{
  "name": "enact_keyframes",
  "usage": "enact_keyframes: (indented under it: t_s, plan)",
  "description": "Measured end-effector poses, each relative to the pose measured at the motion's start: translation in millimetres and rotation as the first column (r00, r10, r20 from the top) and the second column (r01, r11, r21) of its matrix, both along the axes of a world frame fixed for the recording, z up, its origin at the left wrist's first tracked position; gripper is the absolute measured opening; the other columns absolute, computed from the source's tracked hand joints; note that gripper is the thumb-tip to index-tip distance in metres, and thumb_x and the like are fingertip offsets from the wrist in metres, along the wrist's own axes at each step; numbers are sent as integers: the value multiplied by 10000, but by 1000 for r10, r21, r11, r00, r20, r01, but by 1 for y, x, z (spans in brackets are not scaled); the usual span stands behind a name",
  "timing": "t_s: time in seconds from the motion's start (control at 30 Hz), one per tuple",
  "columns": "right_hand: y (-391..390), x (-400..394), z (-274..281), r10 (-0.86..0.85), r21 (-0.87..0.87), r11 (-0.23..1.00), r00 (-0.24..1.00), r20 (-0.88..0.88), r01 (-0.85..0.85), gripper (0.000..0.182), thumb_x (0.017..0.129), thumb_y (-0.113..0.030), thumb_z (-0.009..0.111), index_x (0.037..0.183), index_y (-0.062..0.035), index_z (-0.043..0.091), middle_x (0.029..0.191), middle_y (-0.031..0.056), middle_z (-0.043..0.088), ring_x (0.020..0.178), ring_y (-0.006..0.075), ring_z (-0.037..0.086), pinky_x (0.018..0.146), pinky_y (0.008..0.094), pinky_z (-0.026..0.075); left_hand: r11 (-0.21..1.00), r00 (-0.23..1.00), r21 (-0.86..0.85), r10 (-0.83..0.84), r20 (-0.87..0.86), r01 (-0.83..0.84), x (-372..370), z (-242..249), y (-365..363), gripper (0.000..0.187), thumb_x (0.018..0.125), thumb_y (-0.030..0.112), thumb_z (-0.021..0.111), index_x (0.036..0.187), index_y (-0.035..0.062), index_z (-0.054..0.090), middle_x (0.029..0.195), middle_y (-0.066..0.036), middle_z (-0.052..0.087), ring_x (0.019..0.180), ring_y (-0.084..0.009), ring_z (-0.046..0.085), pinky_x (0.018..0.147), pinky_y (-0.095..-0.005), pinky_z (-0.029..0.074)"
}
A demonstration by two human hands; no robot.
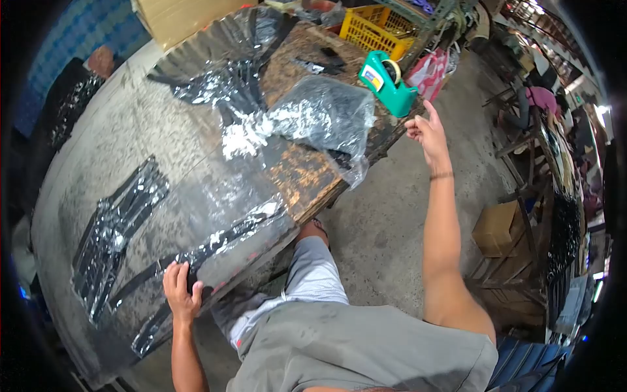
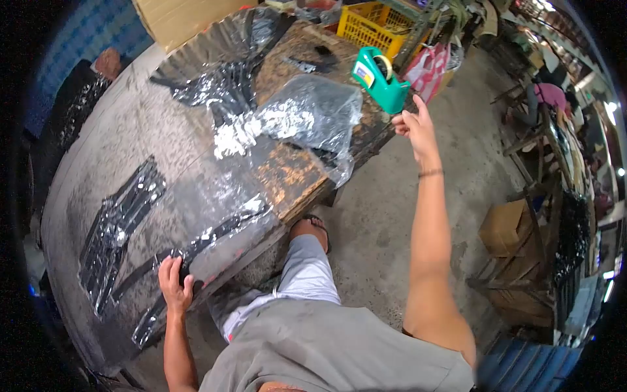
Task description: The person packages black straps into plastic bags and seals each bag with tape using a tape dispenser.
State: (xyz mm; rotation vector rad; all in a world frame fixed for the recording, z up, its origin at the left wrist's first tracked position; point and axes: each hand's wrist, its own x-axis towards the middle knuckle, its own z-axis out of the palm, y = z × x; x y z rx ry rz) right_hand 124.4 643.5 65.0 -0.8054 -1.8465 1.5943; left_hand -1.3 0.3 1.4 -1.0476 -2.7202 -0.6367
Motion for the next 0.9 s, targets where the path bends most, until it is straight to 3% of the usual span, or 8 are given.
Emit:
enact_keyframes:
  t_s: [0.13, 0.23, 0.3, 0.4, 0.57, 0.63, 0.77, 0.9]
  plan:
    - [-117, 8, 16, 219, -107, 962, 942, -252, -253, 639, 988, -346, 460, 1478, -47, 180, 957, 127, 668, 820, 137, 619, 768, 282, 492, 999, 992, 1, -38, -118, 39, -2, -5, -3, 504, 805, 369, 639, 1178, 34, 583, 1186, -166, 544, 1202, -375, 468, 1035, -505, 305]
    - [-184, 0, 20, 420, -78, 891, 878, -227, -447, 701, 987, -453, 407, 1484, -37, 142, 991, 142, 664, 866, 157, 624, 821, 294, 482, 999, 964, 36, 2, -267, 8, 2, 0, -2, 391, 797, 294, 659, 1116, 72, 617, 1243, -152, 522, 1242, -367, 435, 1062, -553, 232]
    - [-228, -10, 27, 486, -49, 860, 845, -221, -508, 772, 954, -533, 411, 1477, -22, 166, 983, 141, 670, 891, 165, 626, 838, 284, 471, 979, 960, 202, 67, -272, -11, 10, 15, 15, 329, 777, 228, 674, 1063, 68, 644, 1203, -152, 554, 1217, -360, 461, 1055, -535, 256]
    - [-284, -25, 29, 697, -7, 693, 673, -248, -721, 809, 941, -572, 400, 1479, -15, 167, 954, 116, 675, 867, 140, 600, 820, 280, 459, 867, 997, 492, 73, 33, -80, 26, 45, 54, 215, 808, 46, 615, 1016, 13, 655, 1152, -152, 581, 1107, -290, 543, 975, -384, 395]
    - [-347, -47, 28, 836, 95, 534, 508, -205, -840, 801, 941, -572, 399, 1479, -19, 184, 922, 85, 676, 793, 123, 558, 786, 276, 461, 779, 947, 616, -101, 306, -116, 24, 66, 82, 180, 872, 104, 606, 1018, 18, 665, 1153, -120, 569, 1077, -223, 545, 939, -329, 416]
    - [-364, -51, 31, 876, 27, 464, 454, -160, -886, 786, 945, -565, 400, 1481, -29, 191, 900, 75, 666, 788, 121, 551, 770, 273, 468, 639, 722, 730, -384, 575, -242, 22, 67, 80, 160, 876, 134, 630, 976, 15, 669, 1136, -100, 564, 1047, -180, 546, 903, -302, 435]
    - [-390, -60, 30, 901, -5, 423, 421, -109, -906, 772, 939, -560, 425, 1478, -45, 223, 889, 55, 654, 769, 116, 548, 757, 272, 476, 676, 666, 689, -391, 636, -261, 20, 64, 57, 151, 863, 144, 658, 905, -1, 656, 1122, -56, 518, 944, -111, 576, 803, -251, 486]
    - [-409, -72, 24, 875, -42, 479, 481, -62, -877, 673, 965, -400, 509, 1468, -42, 242, 914, 51, 649, 780, 108, 572, 718, 250, 490, 603, 801, 737, -254, 542, -307, 21, 49, 46, 136, 879, 144, 647, 877, 8, 639, 1072, -61, 552, 925, -106, 553, 824, -263, 460]
